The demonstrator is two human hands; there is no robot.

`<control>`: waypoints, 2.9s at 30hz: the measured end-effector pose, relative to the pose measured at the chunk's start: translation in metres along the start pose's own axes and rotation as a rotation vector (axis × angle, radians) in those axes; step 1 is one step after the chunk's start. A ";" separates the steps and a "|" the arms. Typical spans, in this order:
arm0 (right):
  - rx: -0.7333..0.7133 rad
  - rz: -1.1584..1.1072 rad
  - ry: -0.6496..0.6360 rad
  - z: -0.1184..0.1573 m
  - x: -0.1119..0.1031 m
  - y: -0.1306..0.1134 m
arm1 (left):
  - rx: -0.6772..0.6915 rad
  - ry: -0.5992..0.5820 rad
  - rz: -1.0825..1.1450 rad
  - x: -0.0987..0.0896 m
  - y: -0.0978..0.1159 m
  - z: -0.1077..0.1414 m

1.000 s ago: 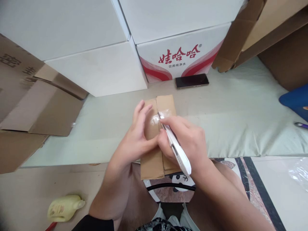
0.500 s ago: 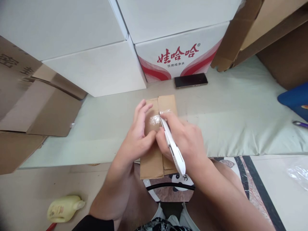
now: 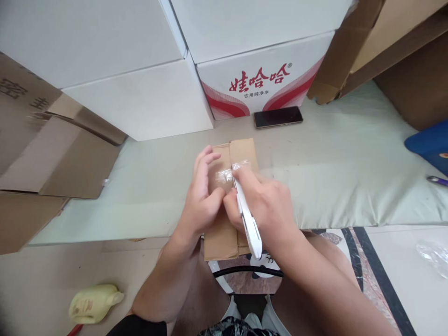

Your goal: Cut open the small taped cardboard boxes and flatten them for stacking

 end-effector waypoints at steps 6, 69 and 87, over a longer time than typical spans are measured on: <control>0.016 -0.062 0.016 0.002 -0.001 -0.001 | -0.009 0.009 -0.012 -0.001 -0.002 -0.001; -0.367 -0.441 -0.344 0.000 -0.006 0.006 | -0.077 -0.014 0.293 -0.037 0.021 0.003; -0.186 -0.431 0.365 0.002 -0.003 0.035 | -0.259 -0.111 0.173 -0.049 0.013 0.002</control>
Point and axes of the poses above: each hand's wrist, its own z-axis away from the middle knuckle, its own x-axis out of the palm, y = z × x, the point moved 4 cm from there along -z, towards the middle knuckle, and after that the axes turned 7 degrees about y, right-handed, at the moved point
